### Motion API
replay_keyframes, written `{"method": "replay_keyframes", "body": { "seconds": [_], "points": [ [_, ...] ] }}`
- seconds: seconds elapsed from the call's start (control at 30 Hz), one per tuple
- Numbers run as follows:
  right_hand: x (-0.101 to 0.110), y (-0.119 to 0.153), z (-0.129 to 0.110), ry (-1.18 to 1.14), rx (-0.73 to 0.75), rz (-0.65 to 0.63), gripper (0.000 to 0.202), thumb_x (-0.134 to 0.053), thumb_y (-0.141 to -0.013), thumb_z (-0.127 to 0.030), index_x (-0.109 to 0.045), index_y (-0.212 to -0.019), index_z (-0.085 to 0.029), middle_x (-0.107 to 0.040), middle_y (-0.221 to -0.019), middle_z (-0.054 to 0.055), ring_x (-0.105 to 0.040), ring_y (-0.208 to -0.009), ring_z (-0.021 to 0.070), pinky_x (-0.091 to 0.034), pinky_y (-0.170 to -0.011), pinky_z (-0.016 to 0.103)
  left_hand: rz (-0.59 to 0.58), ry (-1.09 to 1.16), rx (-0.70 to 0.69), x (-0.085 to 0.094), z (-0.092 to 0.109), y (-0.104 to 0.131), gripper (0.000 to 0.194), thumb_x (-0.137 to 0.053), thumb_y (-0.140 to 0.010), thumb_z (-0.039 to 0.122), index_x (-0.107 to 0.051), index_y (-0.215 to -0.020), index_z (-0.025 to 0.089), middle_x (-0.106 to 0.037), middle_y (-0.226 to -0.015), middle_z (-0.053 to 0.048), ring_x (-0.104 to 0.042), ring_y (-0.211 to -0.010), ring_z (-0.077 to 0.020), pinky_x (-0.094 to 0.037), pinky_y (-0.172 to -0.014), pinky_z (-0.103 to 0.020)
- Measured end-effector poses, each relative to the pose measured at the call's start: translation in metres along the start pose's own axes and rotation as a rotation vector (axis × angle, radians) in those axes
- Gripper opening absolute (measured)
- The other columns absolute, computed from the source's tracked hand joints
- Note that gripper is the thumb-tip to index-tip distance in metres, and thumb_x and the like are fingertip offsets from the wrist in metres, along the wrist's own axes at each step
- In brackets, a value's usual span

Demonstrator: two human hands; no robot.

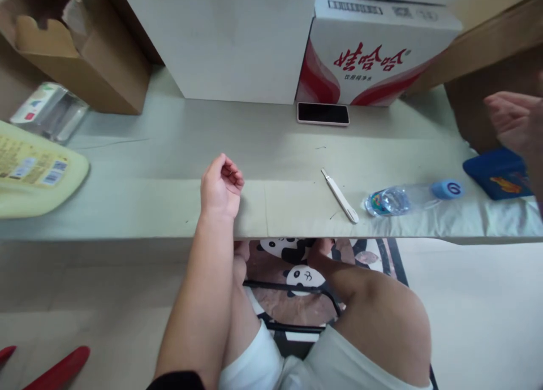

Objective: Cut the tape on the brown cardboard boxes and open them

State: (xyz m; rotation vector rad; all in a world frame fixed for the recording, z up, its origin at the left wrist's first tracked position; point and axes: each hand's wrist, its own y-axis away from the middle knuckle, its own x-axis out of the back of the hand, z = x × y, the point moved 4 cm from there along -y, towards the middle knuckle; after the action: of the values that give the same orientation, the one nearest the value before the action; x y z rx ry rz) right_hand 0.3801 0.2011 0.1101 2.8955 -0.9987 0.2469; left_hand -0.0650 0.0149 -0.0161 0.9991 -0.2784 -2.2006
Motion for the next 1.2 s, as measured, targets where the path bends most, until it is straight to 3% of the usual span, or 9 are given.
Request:
{"method": "replay_keyframes", "body": {
  "seconds": [0.13, 0.3, 0.43, 0.57, 0.8, 0.9, 0.97, 1.07, 1.2],
  "points": [
    [-0.001, 0.033, 0.007, 0.093, -0.125, 0.029, 0.032, -0.039, -0.100, -0.009, -0.054, -0.074, -0.020, -0.070, -0.080, 0.010, -0.075, -0.070, 0.0155, -0.061, -0.054, 0.019, -0.008, 0.042, 0.031, 0.000, 0.006, 0.004, 0.040, -0.053, -0.098, 0.023, -0.055, -0.059, 0.017, -0.050, -0.052, 0.004, -0.048, -0.040, -0.0037, -0.038, -0.040, -0.014],
    [-0.003, 0.092, -0.019, 0.180, -0.150, -0.021, 0.031, -0.041, -0.094, -0.003, -0.056, -0.074, -0.021, -0.069, -0.074, 0.010, -0.071, -0.062, 0.0147, -0.058, -0.060, 0.025, -0.054, 0.077, -0.022, 0.017, 0.015, 0.013, 0.034, -0.065, -0.094, 0.025, -0.060, -0.062, 0.018, -0.056, -0.057, 0.004, -0.051, -0.043, -0.0031, -0.039, -0.040, -0.013],
    [-0.037, 0.139, -0.041, 0.238, -0.041, -0.206, 0.035, -0.041, -0.093, -0.002, -0.057, -0.071, -0.023, -0.064, -0.060, 0.006, -0.065, -0.055, 0.0141, -0.051, -0.059, 0.029, -0.019, 0.132, -0.088, 0.039, 0.031, 0.020, 0.024, -0.072, -0.090, 0.020, -0.063, -0.068, 0.021, -0.064, -0.064, 0.004, -0.053, -0.044, -0.0027, -0.040, -0.040, -0.013],
    [-0.110, 0.189, -0.042, 0.306, 0.260, -0.438, 0.029, -0.047, -0.088, 0.002, -0.059, -0.075, -0.022, -0.060, -0.053, 0.000, -0.061, -0.049, 0.0130, -0.042, -0.050, 0.029, -0.006, 0.160, -0.072, 0.057, 0.045, 0.025, 0.013, -0.065, -0.093, 0.012, -0.068, -0.085, 0.023, -0.076, -0.080, 0.003, -0.063, -0.051, -0.0037, -0.041, -0.044, -0.014],
    [-0.286, 0.318, -0.025, 0.403, 0.721, -0.954, 0.029, -0.048, -0.082, -0.001, -0.067, -0.098, -0.017, -0.060, -0.061, -0.006, -0.058, -0.048, 0.0082, -0.040, -0.046, 0.021, 0.053, 0.251, -0.013, 0.077, 0.057, 0.017, 0.006, -0.061, -0.096, 0.019, -0.064, -0.090, 0.020, -0.069, -0.063, 0.005, -0.057, -0.043, -0.0043, -0.037, -0.043, -0.014],
    [-0.354, 0.381, -0.033, 0.468, 0.898, -1.123, 0.036, -0.051, -0.083, -0.005, -0.069, -0.113, -0.015, -0.067, -0.076, -0.003, -0.065, -0.063, 0.0103, -0.052, -0.064, 0.024, 0.074, 0.326, 0.030, 0.078, 0.064, 0.013, 0.010, -0.056, -0.095, 0.016, -0.063, -0.089, 0.018, -0.065, -0.058, 0.005, -0.057, -0.042, -0.0047, -0.036, -0.043, -0.014],
    [-0.392, 0.419, -0.043, 0.494, 1.031, -1.185, 0.036, -0.056, -0.084, -0.007, -0.069, -0.118, -0.014, -0.069, -0.112, 0.004, -0.068, -0.100, 0.0140, -0.054, -0.095, 0.029, 0.103, 0.378, 0.068, 0.078, 0.067, 0.011, 0.014, -0.052, -0.095, 0.017, -0.063, -0.087, 0.017, -0.062, -0.055, 0.004, -0.056, -0.041, -0.0049, -0.036, -0.044, -0.015],
    [-0.440, 0.461, -0.055, 0.620, 1.190, -1.193, 0.038, -0.060, -0.089, -0.012, -0.066, -0.126, -0.015, -0.035, -0.160, 0.009, -0.052, -0.136, 0.0214, -0.041, -0.116, 0.036, 0.131, 0.426, 0.111, 0.078, 0.070, 0.009, 0.018, -0.049, -0.093, 0.019, -0.064, -0.083, 0.016, -0.059, -0.054, 0.004, -0.054, -0.041, -0.0051, -0.034, -0.044, -0.016],
    [-0.476, 0.481, -0.054, 0.767, 1.203, -1.201, 0.038, -0.057, -0.093, -0.014, -0.065, -0.130, -0.007, -0.056, -0.143, 0.013, -0.056, -0.133, 0.0284, -0.043, -0.115, 0.044, 0.101, 0.410, 0.116, 0.080, 0.073, 0.006, 0.020, -0.048, -0.090, 0.018, -0.065, -0.079, 0.015, -0.058, -0.055, 0.003, -0.054, -0.042, -0.0062, -0.033, -0.047, -0.019]
  ]
}}
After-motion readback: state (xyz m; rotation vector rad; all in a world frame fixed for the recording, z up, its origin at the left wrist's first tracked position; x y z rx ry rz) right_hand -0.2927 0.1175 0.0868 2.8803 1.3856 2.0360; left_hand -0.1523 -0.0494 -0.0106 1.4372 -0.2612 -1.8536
